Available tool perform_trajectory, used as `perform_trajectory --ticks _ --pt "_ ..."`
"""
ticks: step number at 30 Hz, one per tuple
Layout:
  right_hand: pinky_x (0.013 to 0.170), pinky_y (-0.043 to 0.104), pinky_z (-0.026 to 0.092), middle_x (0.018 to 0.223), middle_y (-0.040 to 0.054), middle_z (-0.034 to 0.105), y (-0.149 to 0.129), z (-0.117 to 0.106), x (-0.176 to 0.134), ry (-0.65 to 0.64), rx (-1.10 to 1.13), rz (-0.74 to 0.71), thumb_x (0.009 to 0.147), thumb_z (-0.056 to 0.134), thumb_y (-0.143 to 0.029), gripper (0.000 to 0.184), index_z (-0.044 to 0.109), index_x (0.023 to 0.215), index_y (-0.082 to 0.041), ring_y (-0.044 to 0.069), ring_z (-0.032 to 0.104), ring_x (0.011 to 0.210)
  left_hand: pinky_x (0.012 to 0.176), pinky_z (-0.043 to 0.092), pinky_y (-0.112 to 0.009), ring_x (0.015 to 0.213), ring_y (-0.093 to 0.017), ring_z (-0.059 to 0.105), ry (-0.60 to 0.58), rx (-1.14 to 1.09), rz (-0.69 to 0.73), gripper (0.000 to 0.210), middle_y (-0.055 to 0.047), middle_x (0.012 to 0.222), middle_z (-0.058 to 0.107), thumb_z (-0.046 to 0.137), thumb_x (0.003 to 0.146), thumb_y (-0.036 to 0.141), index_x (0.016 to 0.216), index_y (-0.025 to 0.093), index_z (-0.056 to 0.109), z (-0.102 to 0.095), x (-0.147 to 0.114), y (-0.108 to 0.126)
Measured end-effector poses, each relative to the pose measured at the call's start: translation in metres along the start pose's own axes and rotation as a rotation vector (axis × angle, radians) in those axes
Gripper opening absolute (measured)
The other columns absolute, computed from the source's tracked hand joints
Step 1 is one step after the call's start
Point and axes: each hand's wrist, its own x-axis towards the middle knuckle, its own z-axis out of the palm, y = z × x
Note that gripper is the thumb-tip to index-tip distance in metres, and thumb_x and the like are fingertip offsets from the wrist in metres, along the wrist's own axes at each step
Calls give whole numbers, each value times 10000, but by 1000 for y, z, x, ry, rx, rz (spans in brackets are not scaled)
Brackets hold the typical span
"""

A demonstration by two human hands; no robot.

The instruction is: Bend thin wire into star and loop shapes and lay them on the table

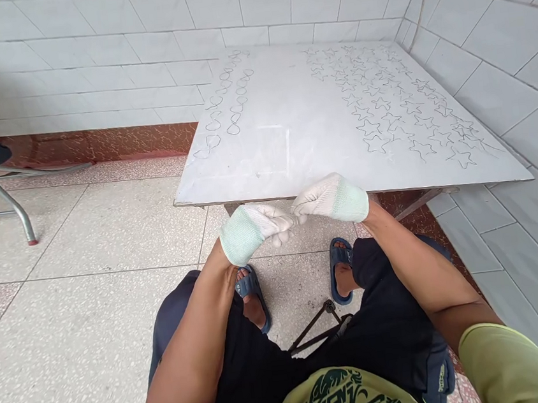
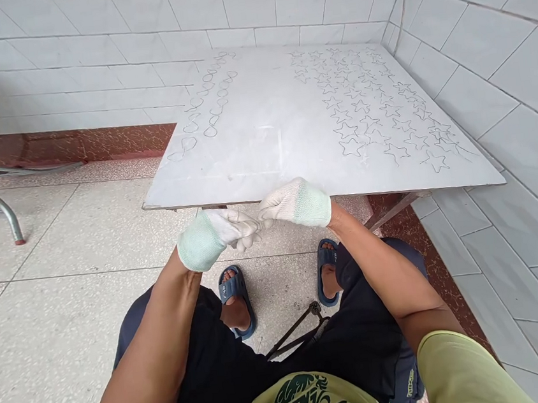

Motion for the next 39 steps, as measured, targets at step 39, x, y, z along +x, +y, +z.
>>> perform_trajectory --ticks 39 --pt "731 290 455 808 -18 694 -13 58 19 543 -255 64 918 579 -172 141 605 795 -237 162 620 768 418 429 -258 486 -161 629 243 -223 67 492 -95 656 767 940 698 566 848 131 765 7 5 3"
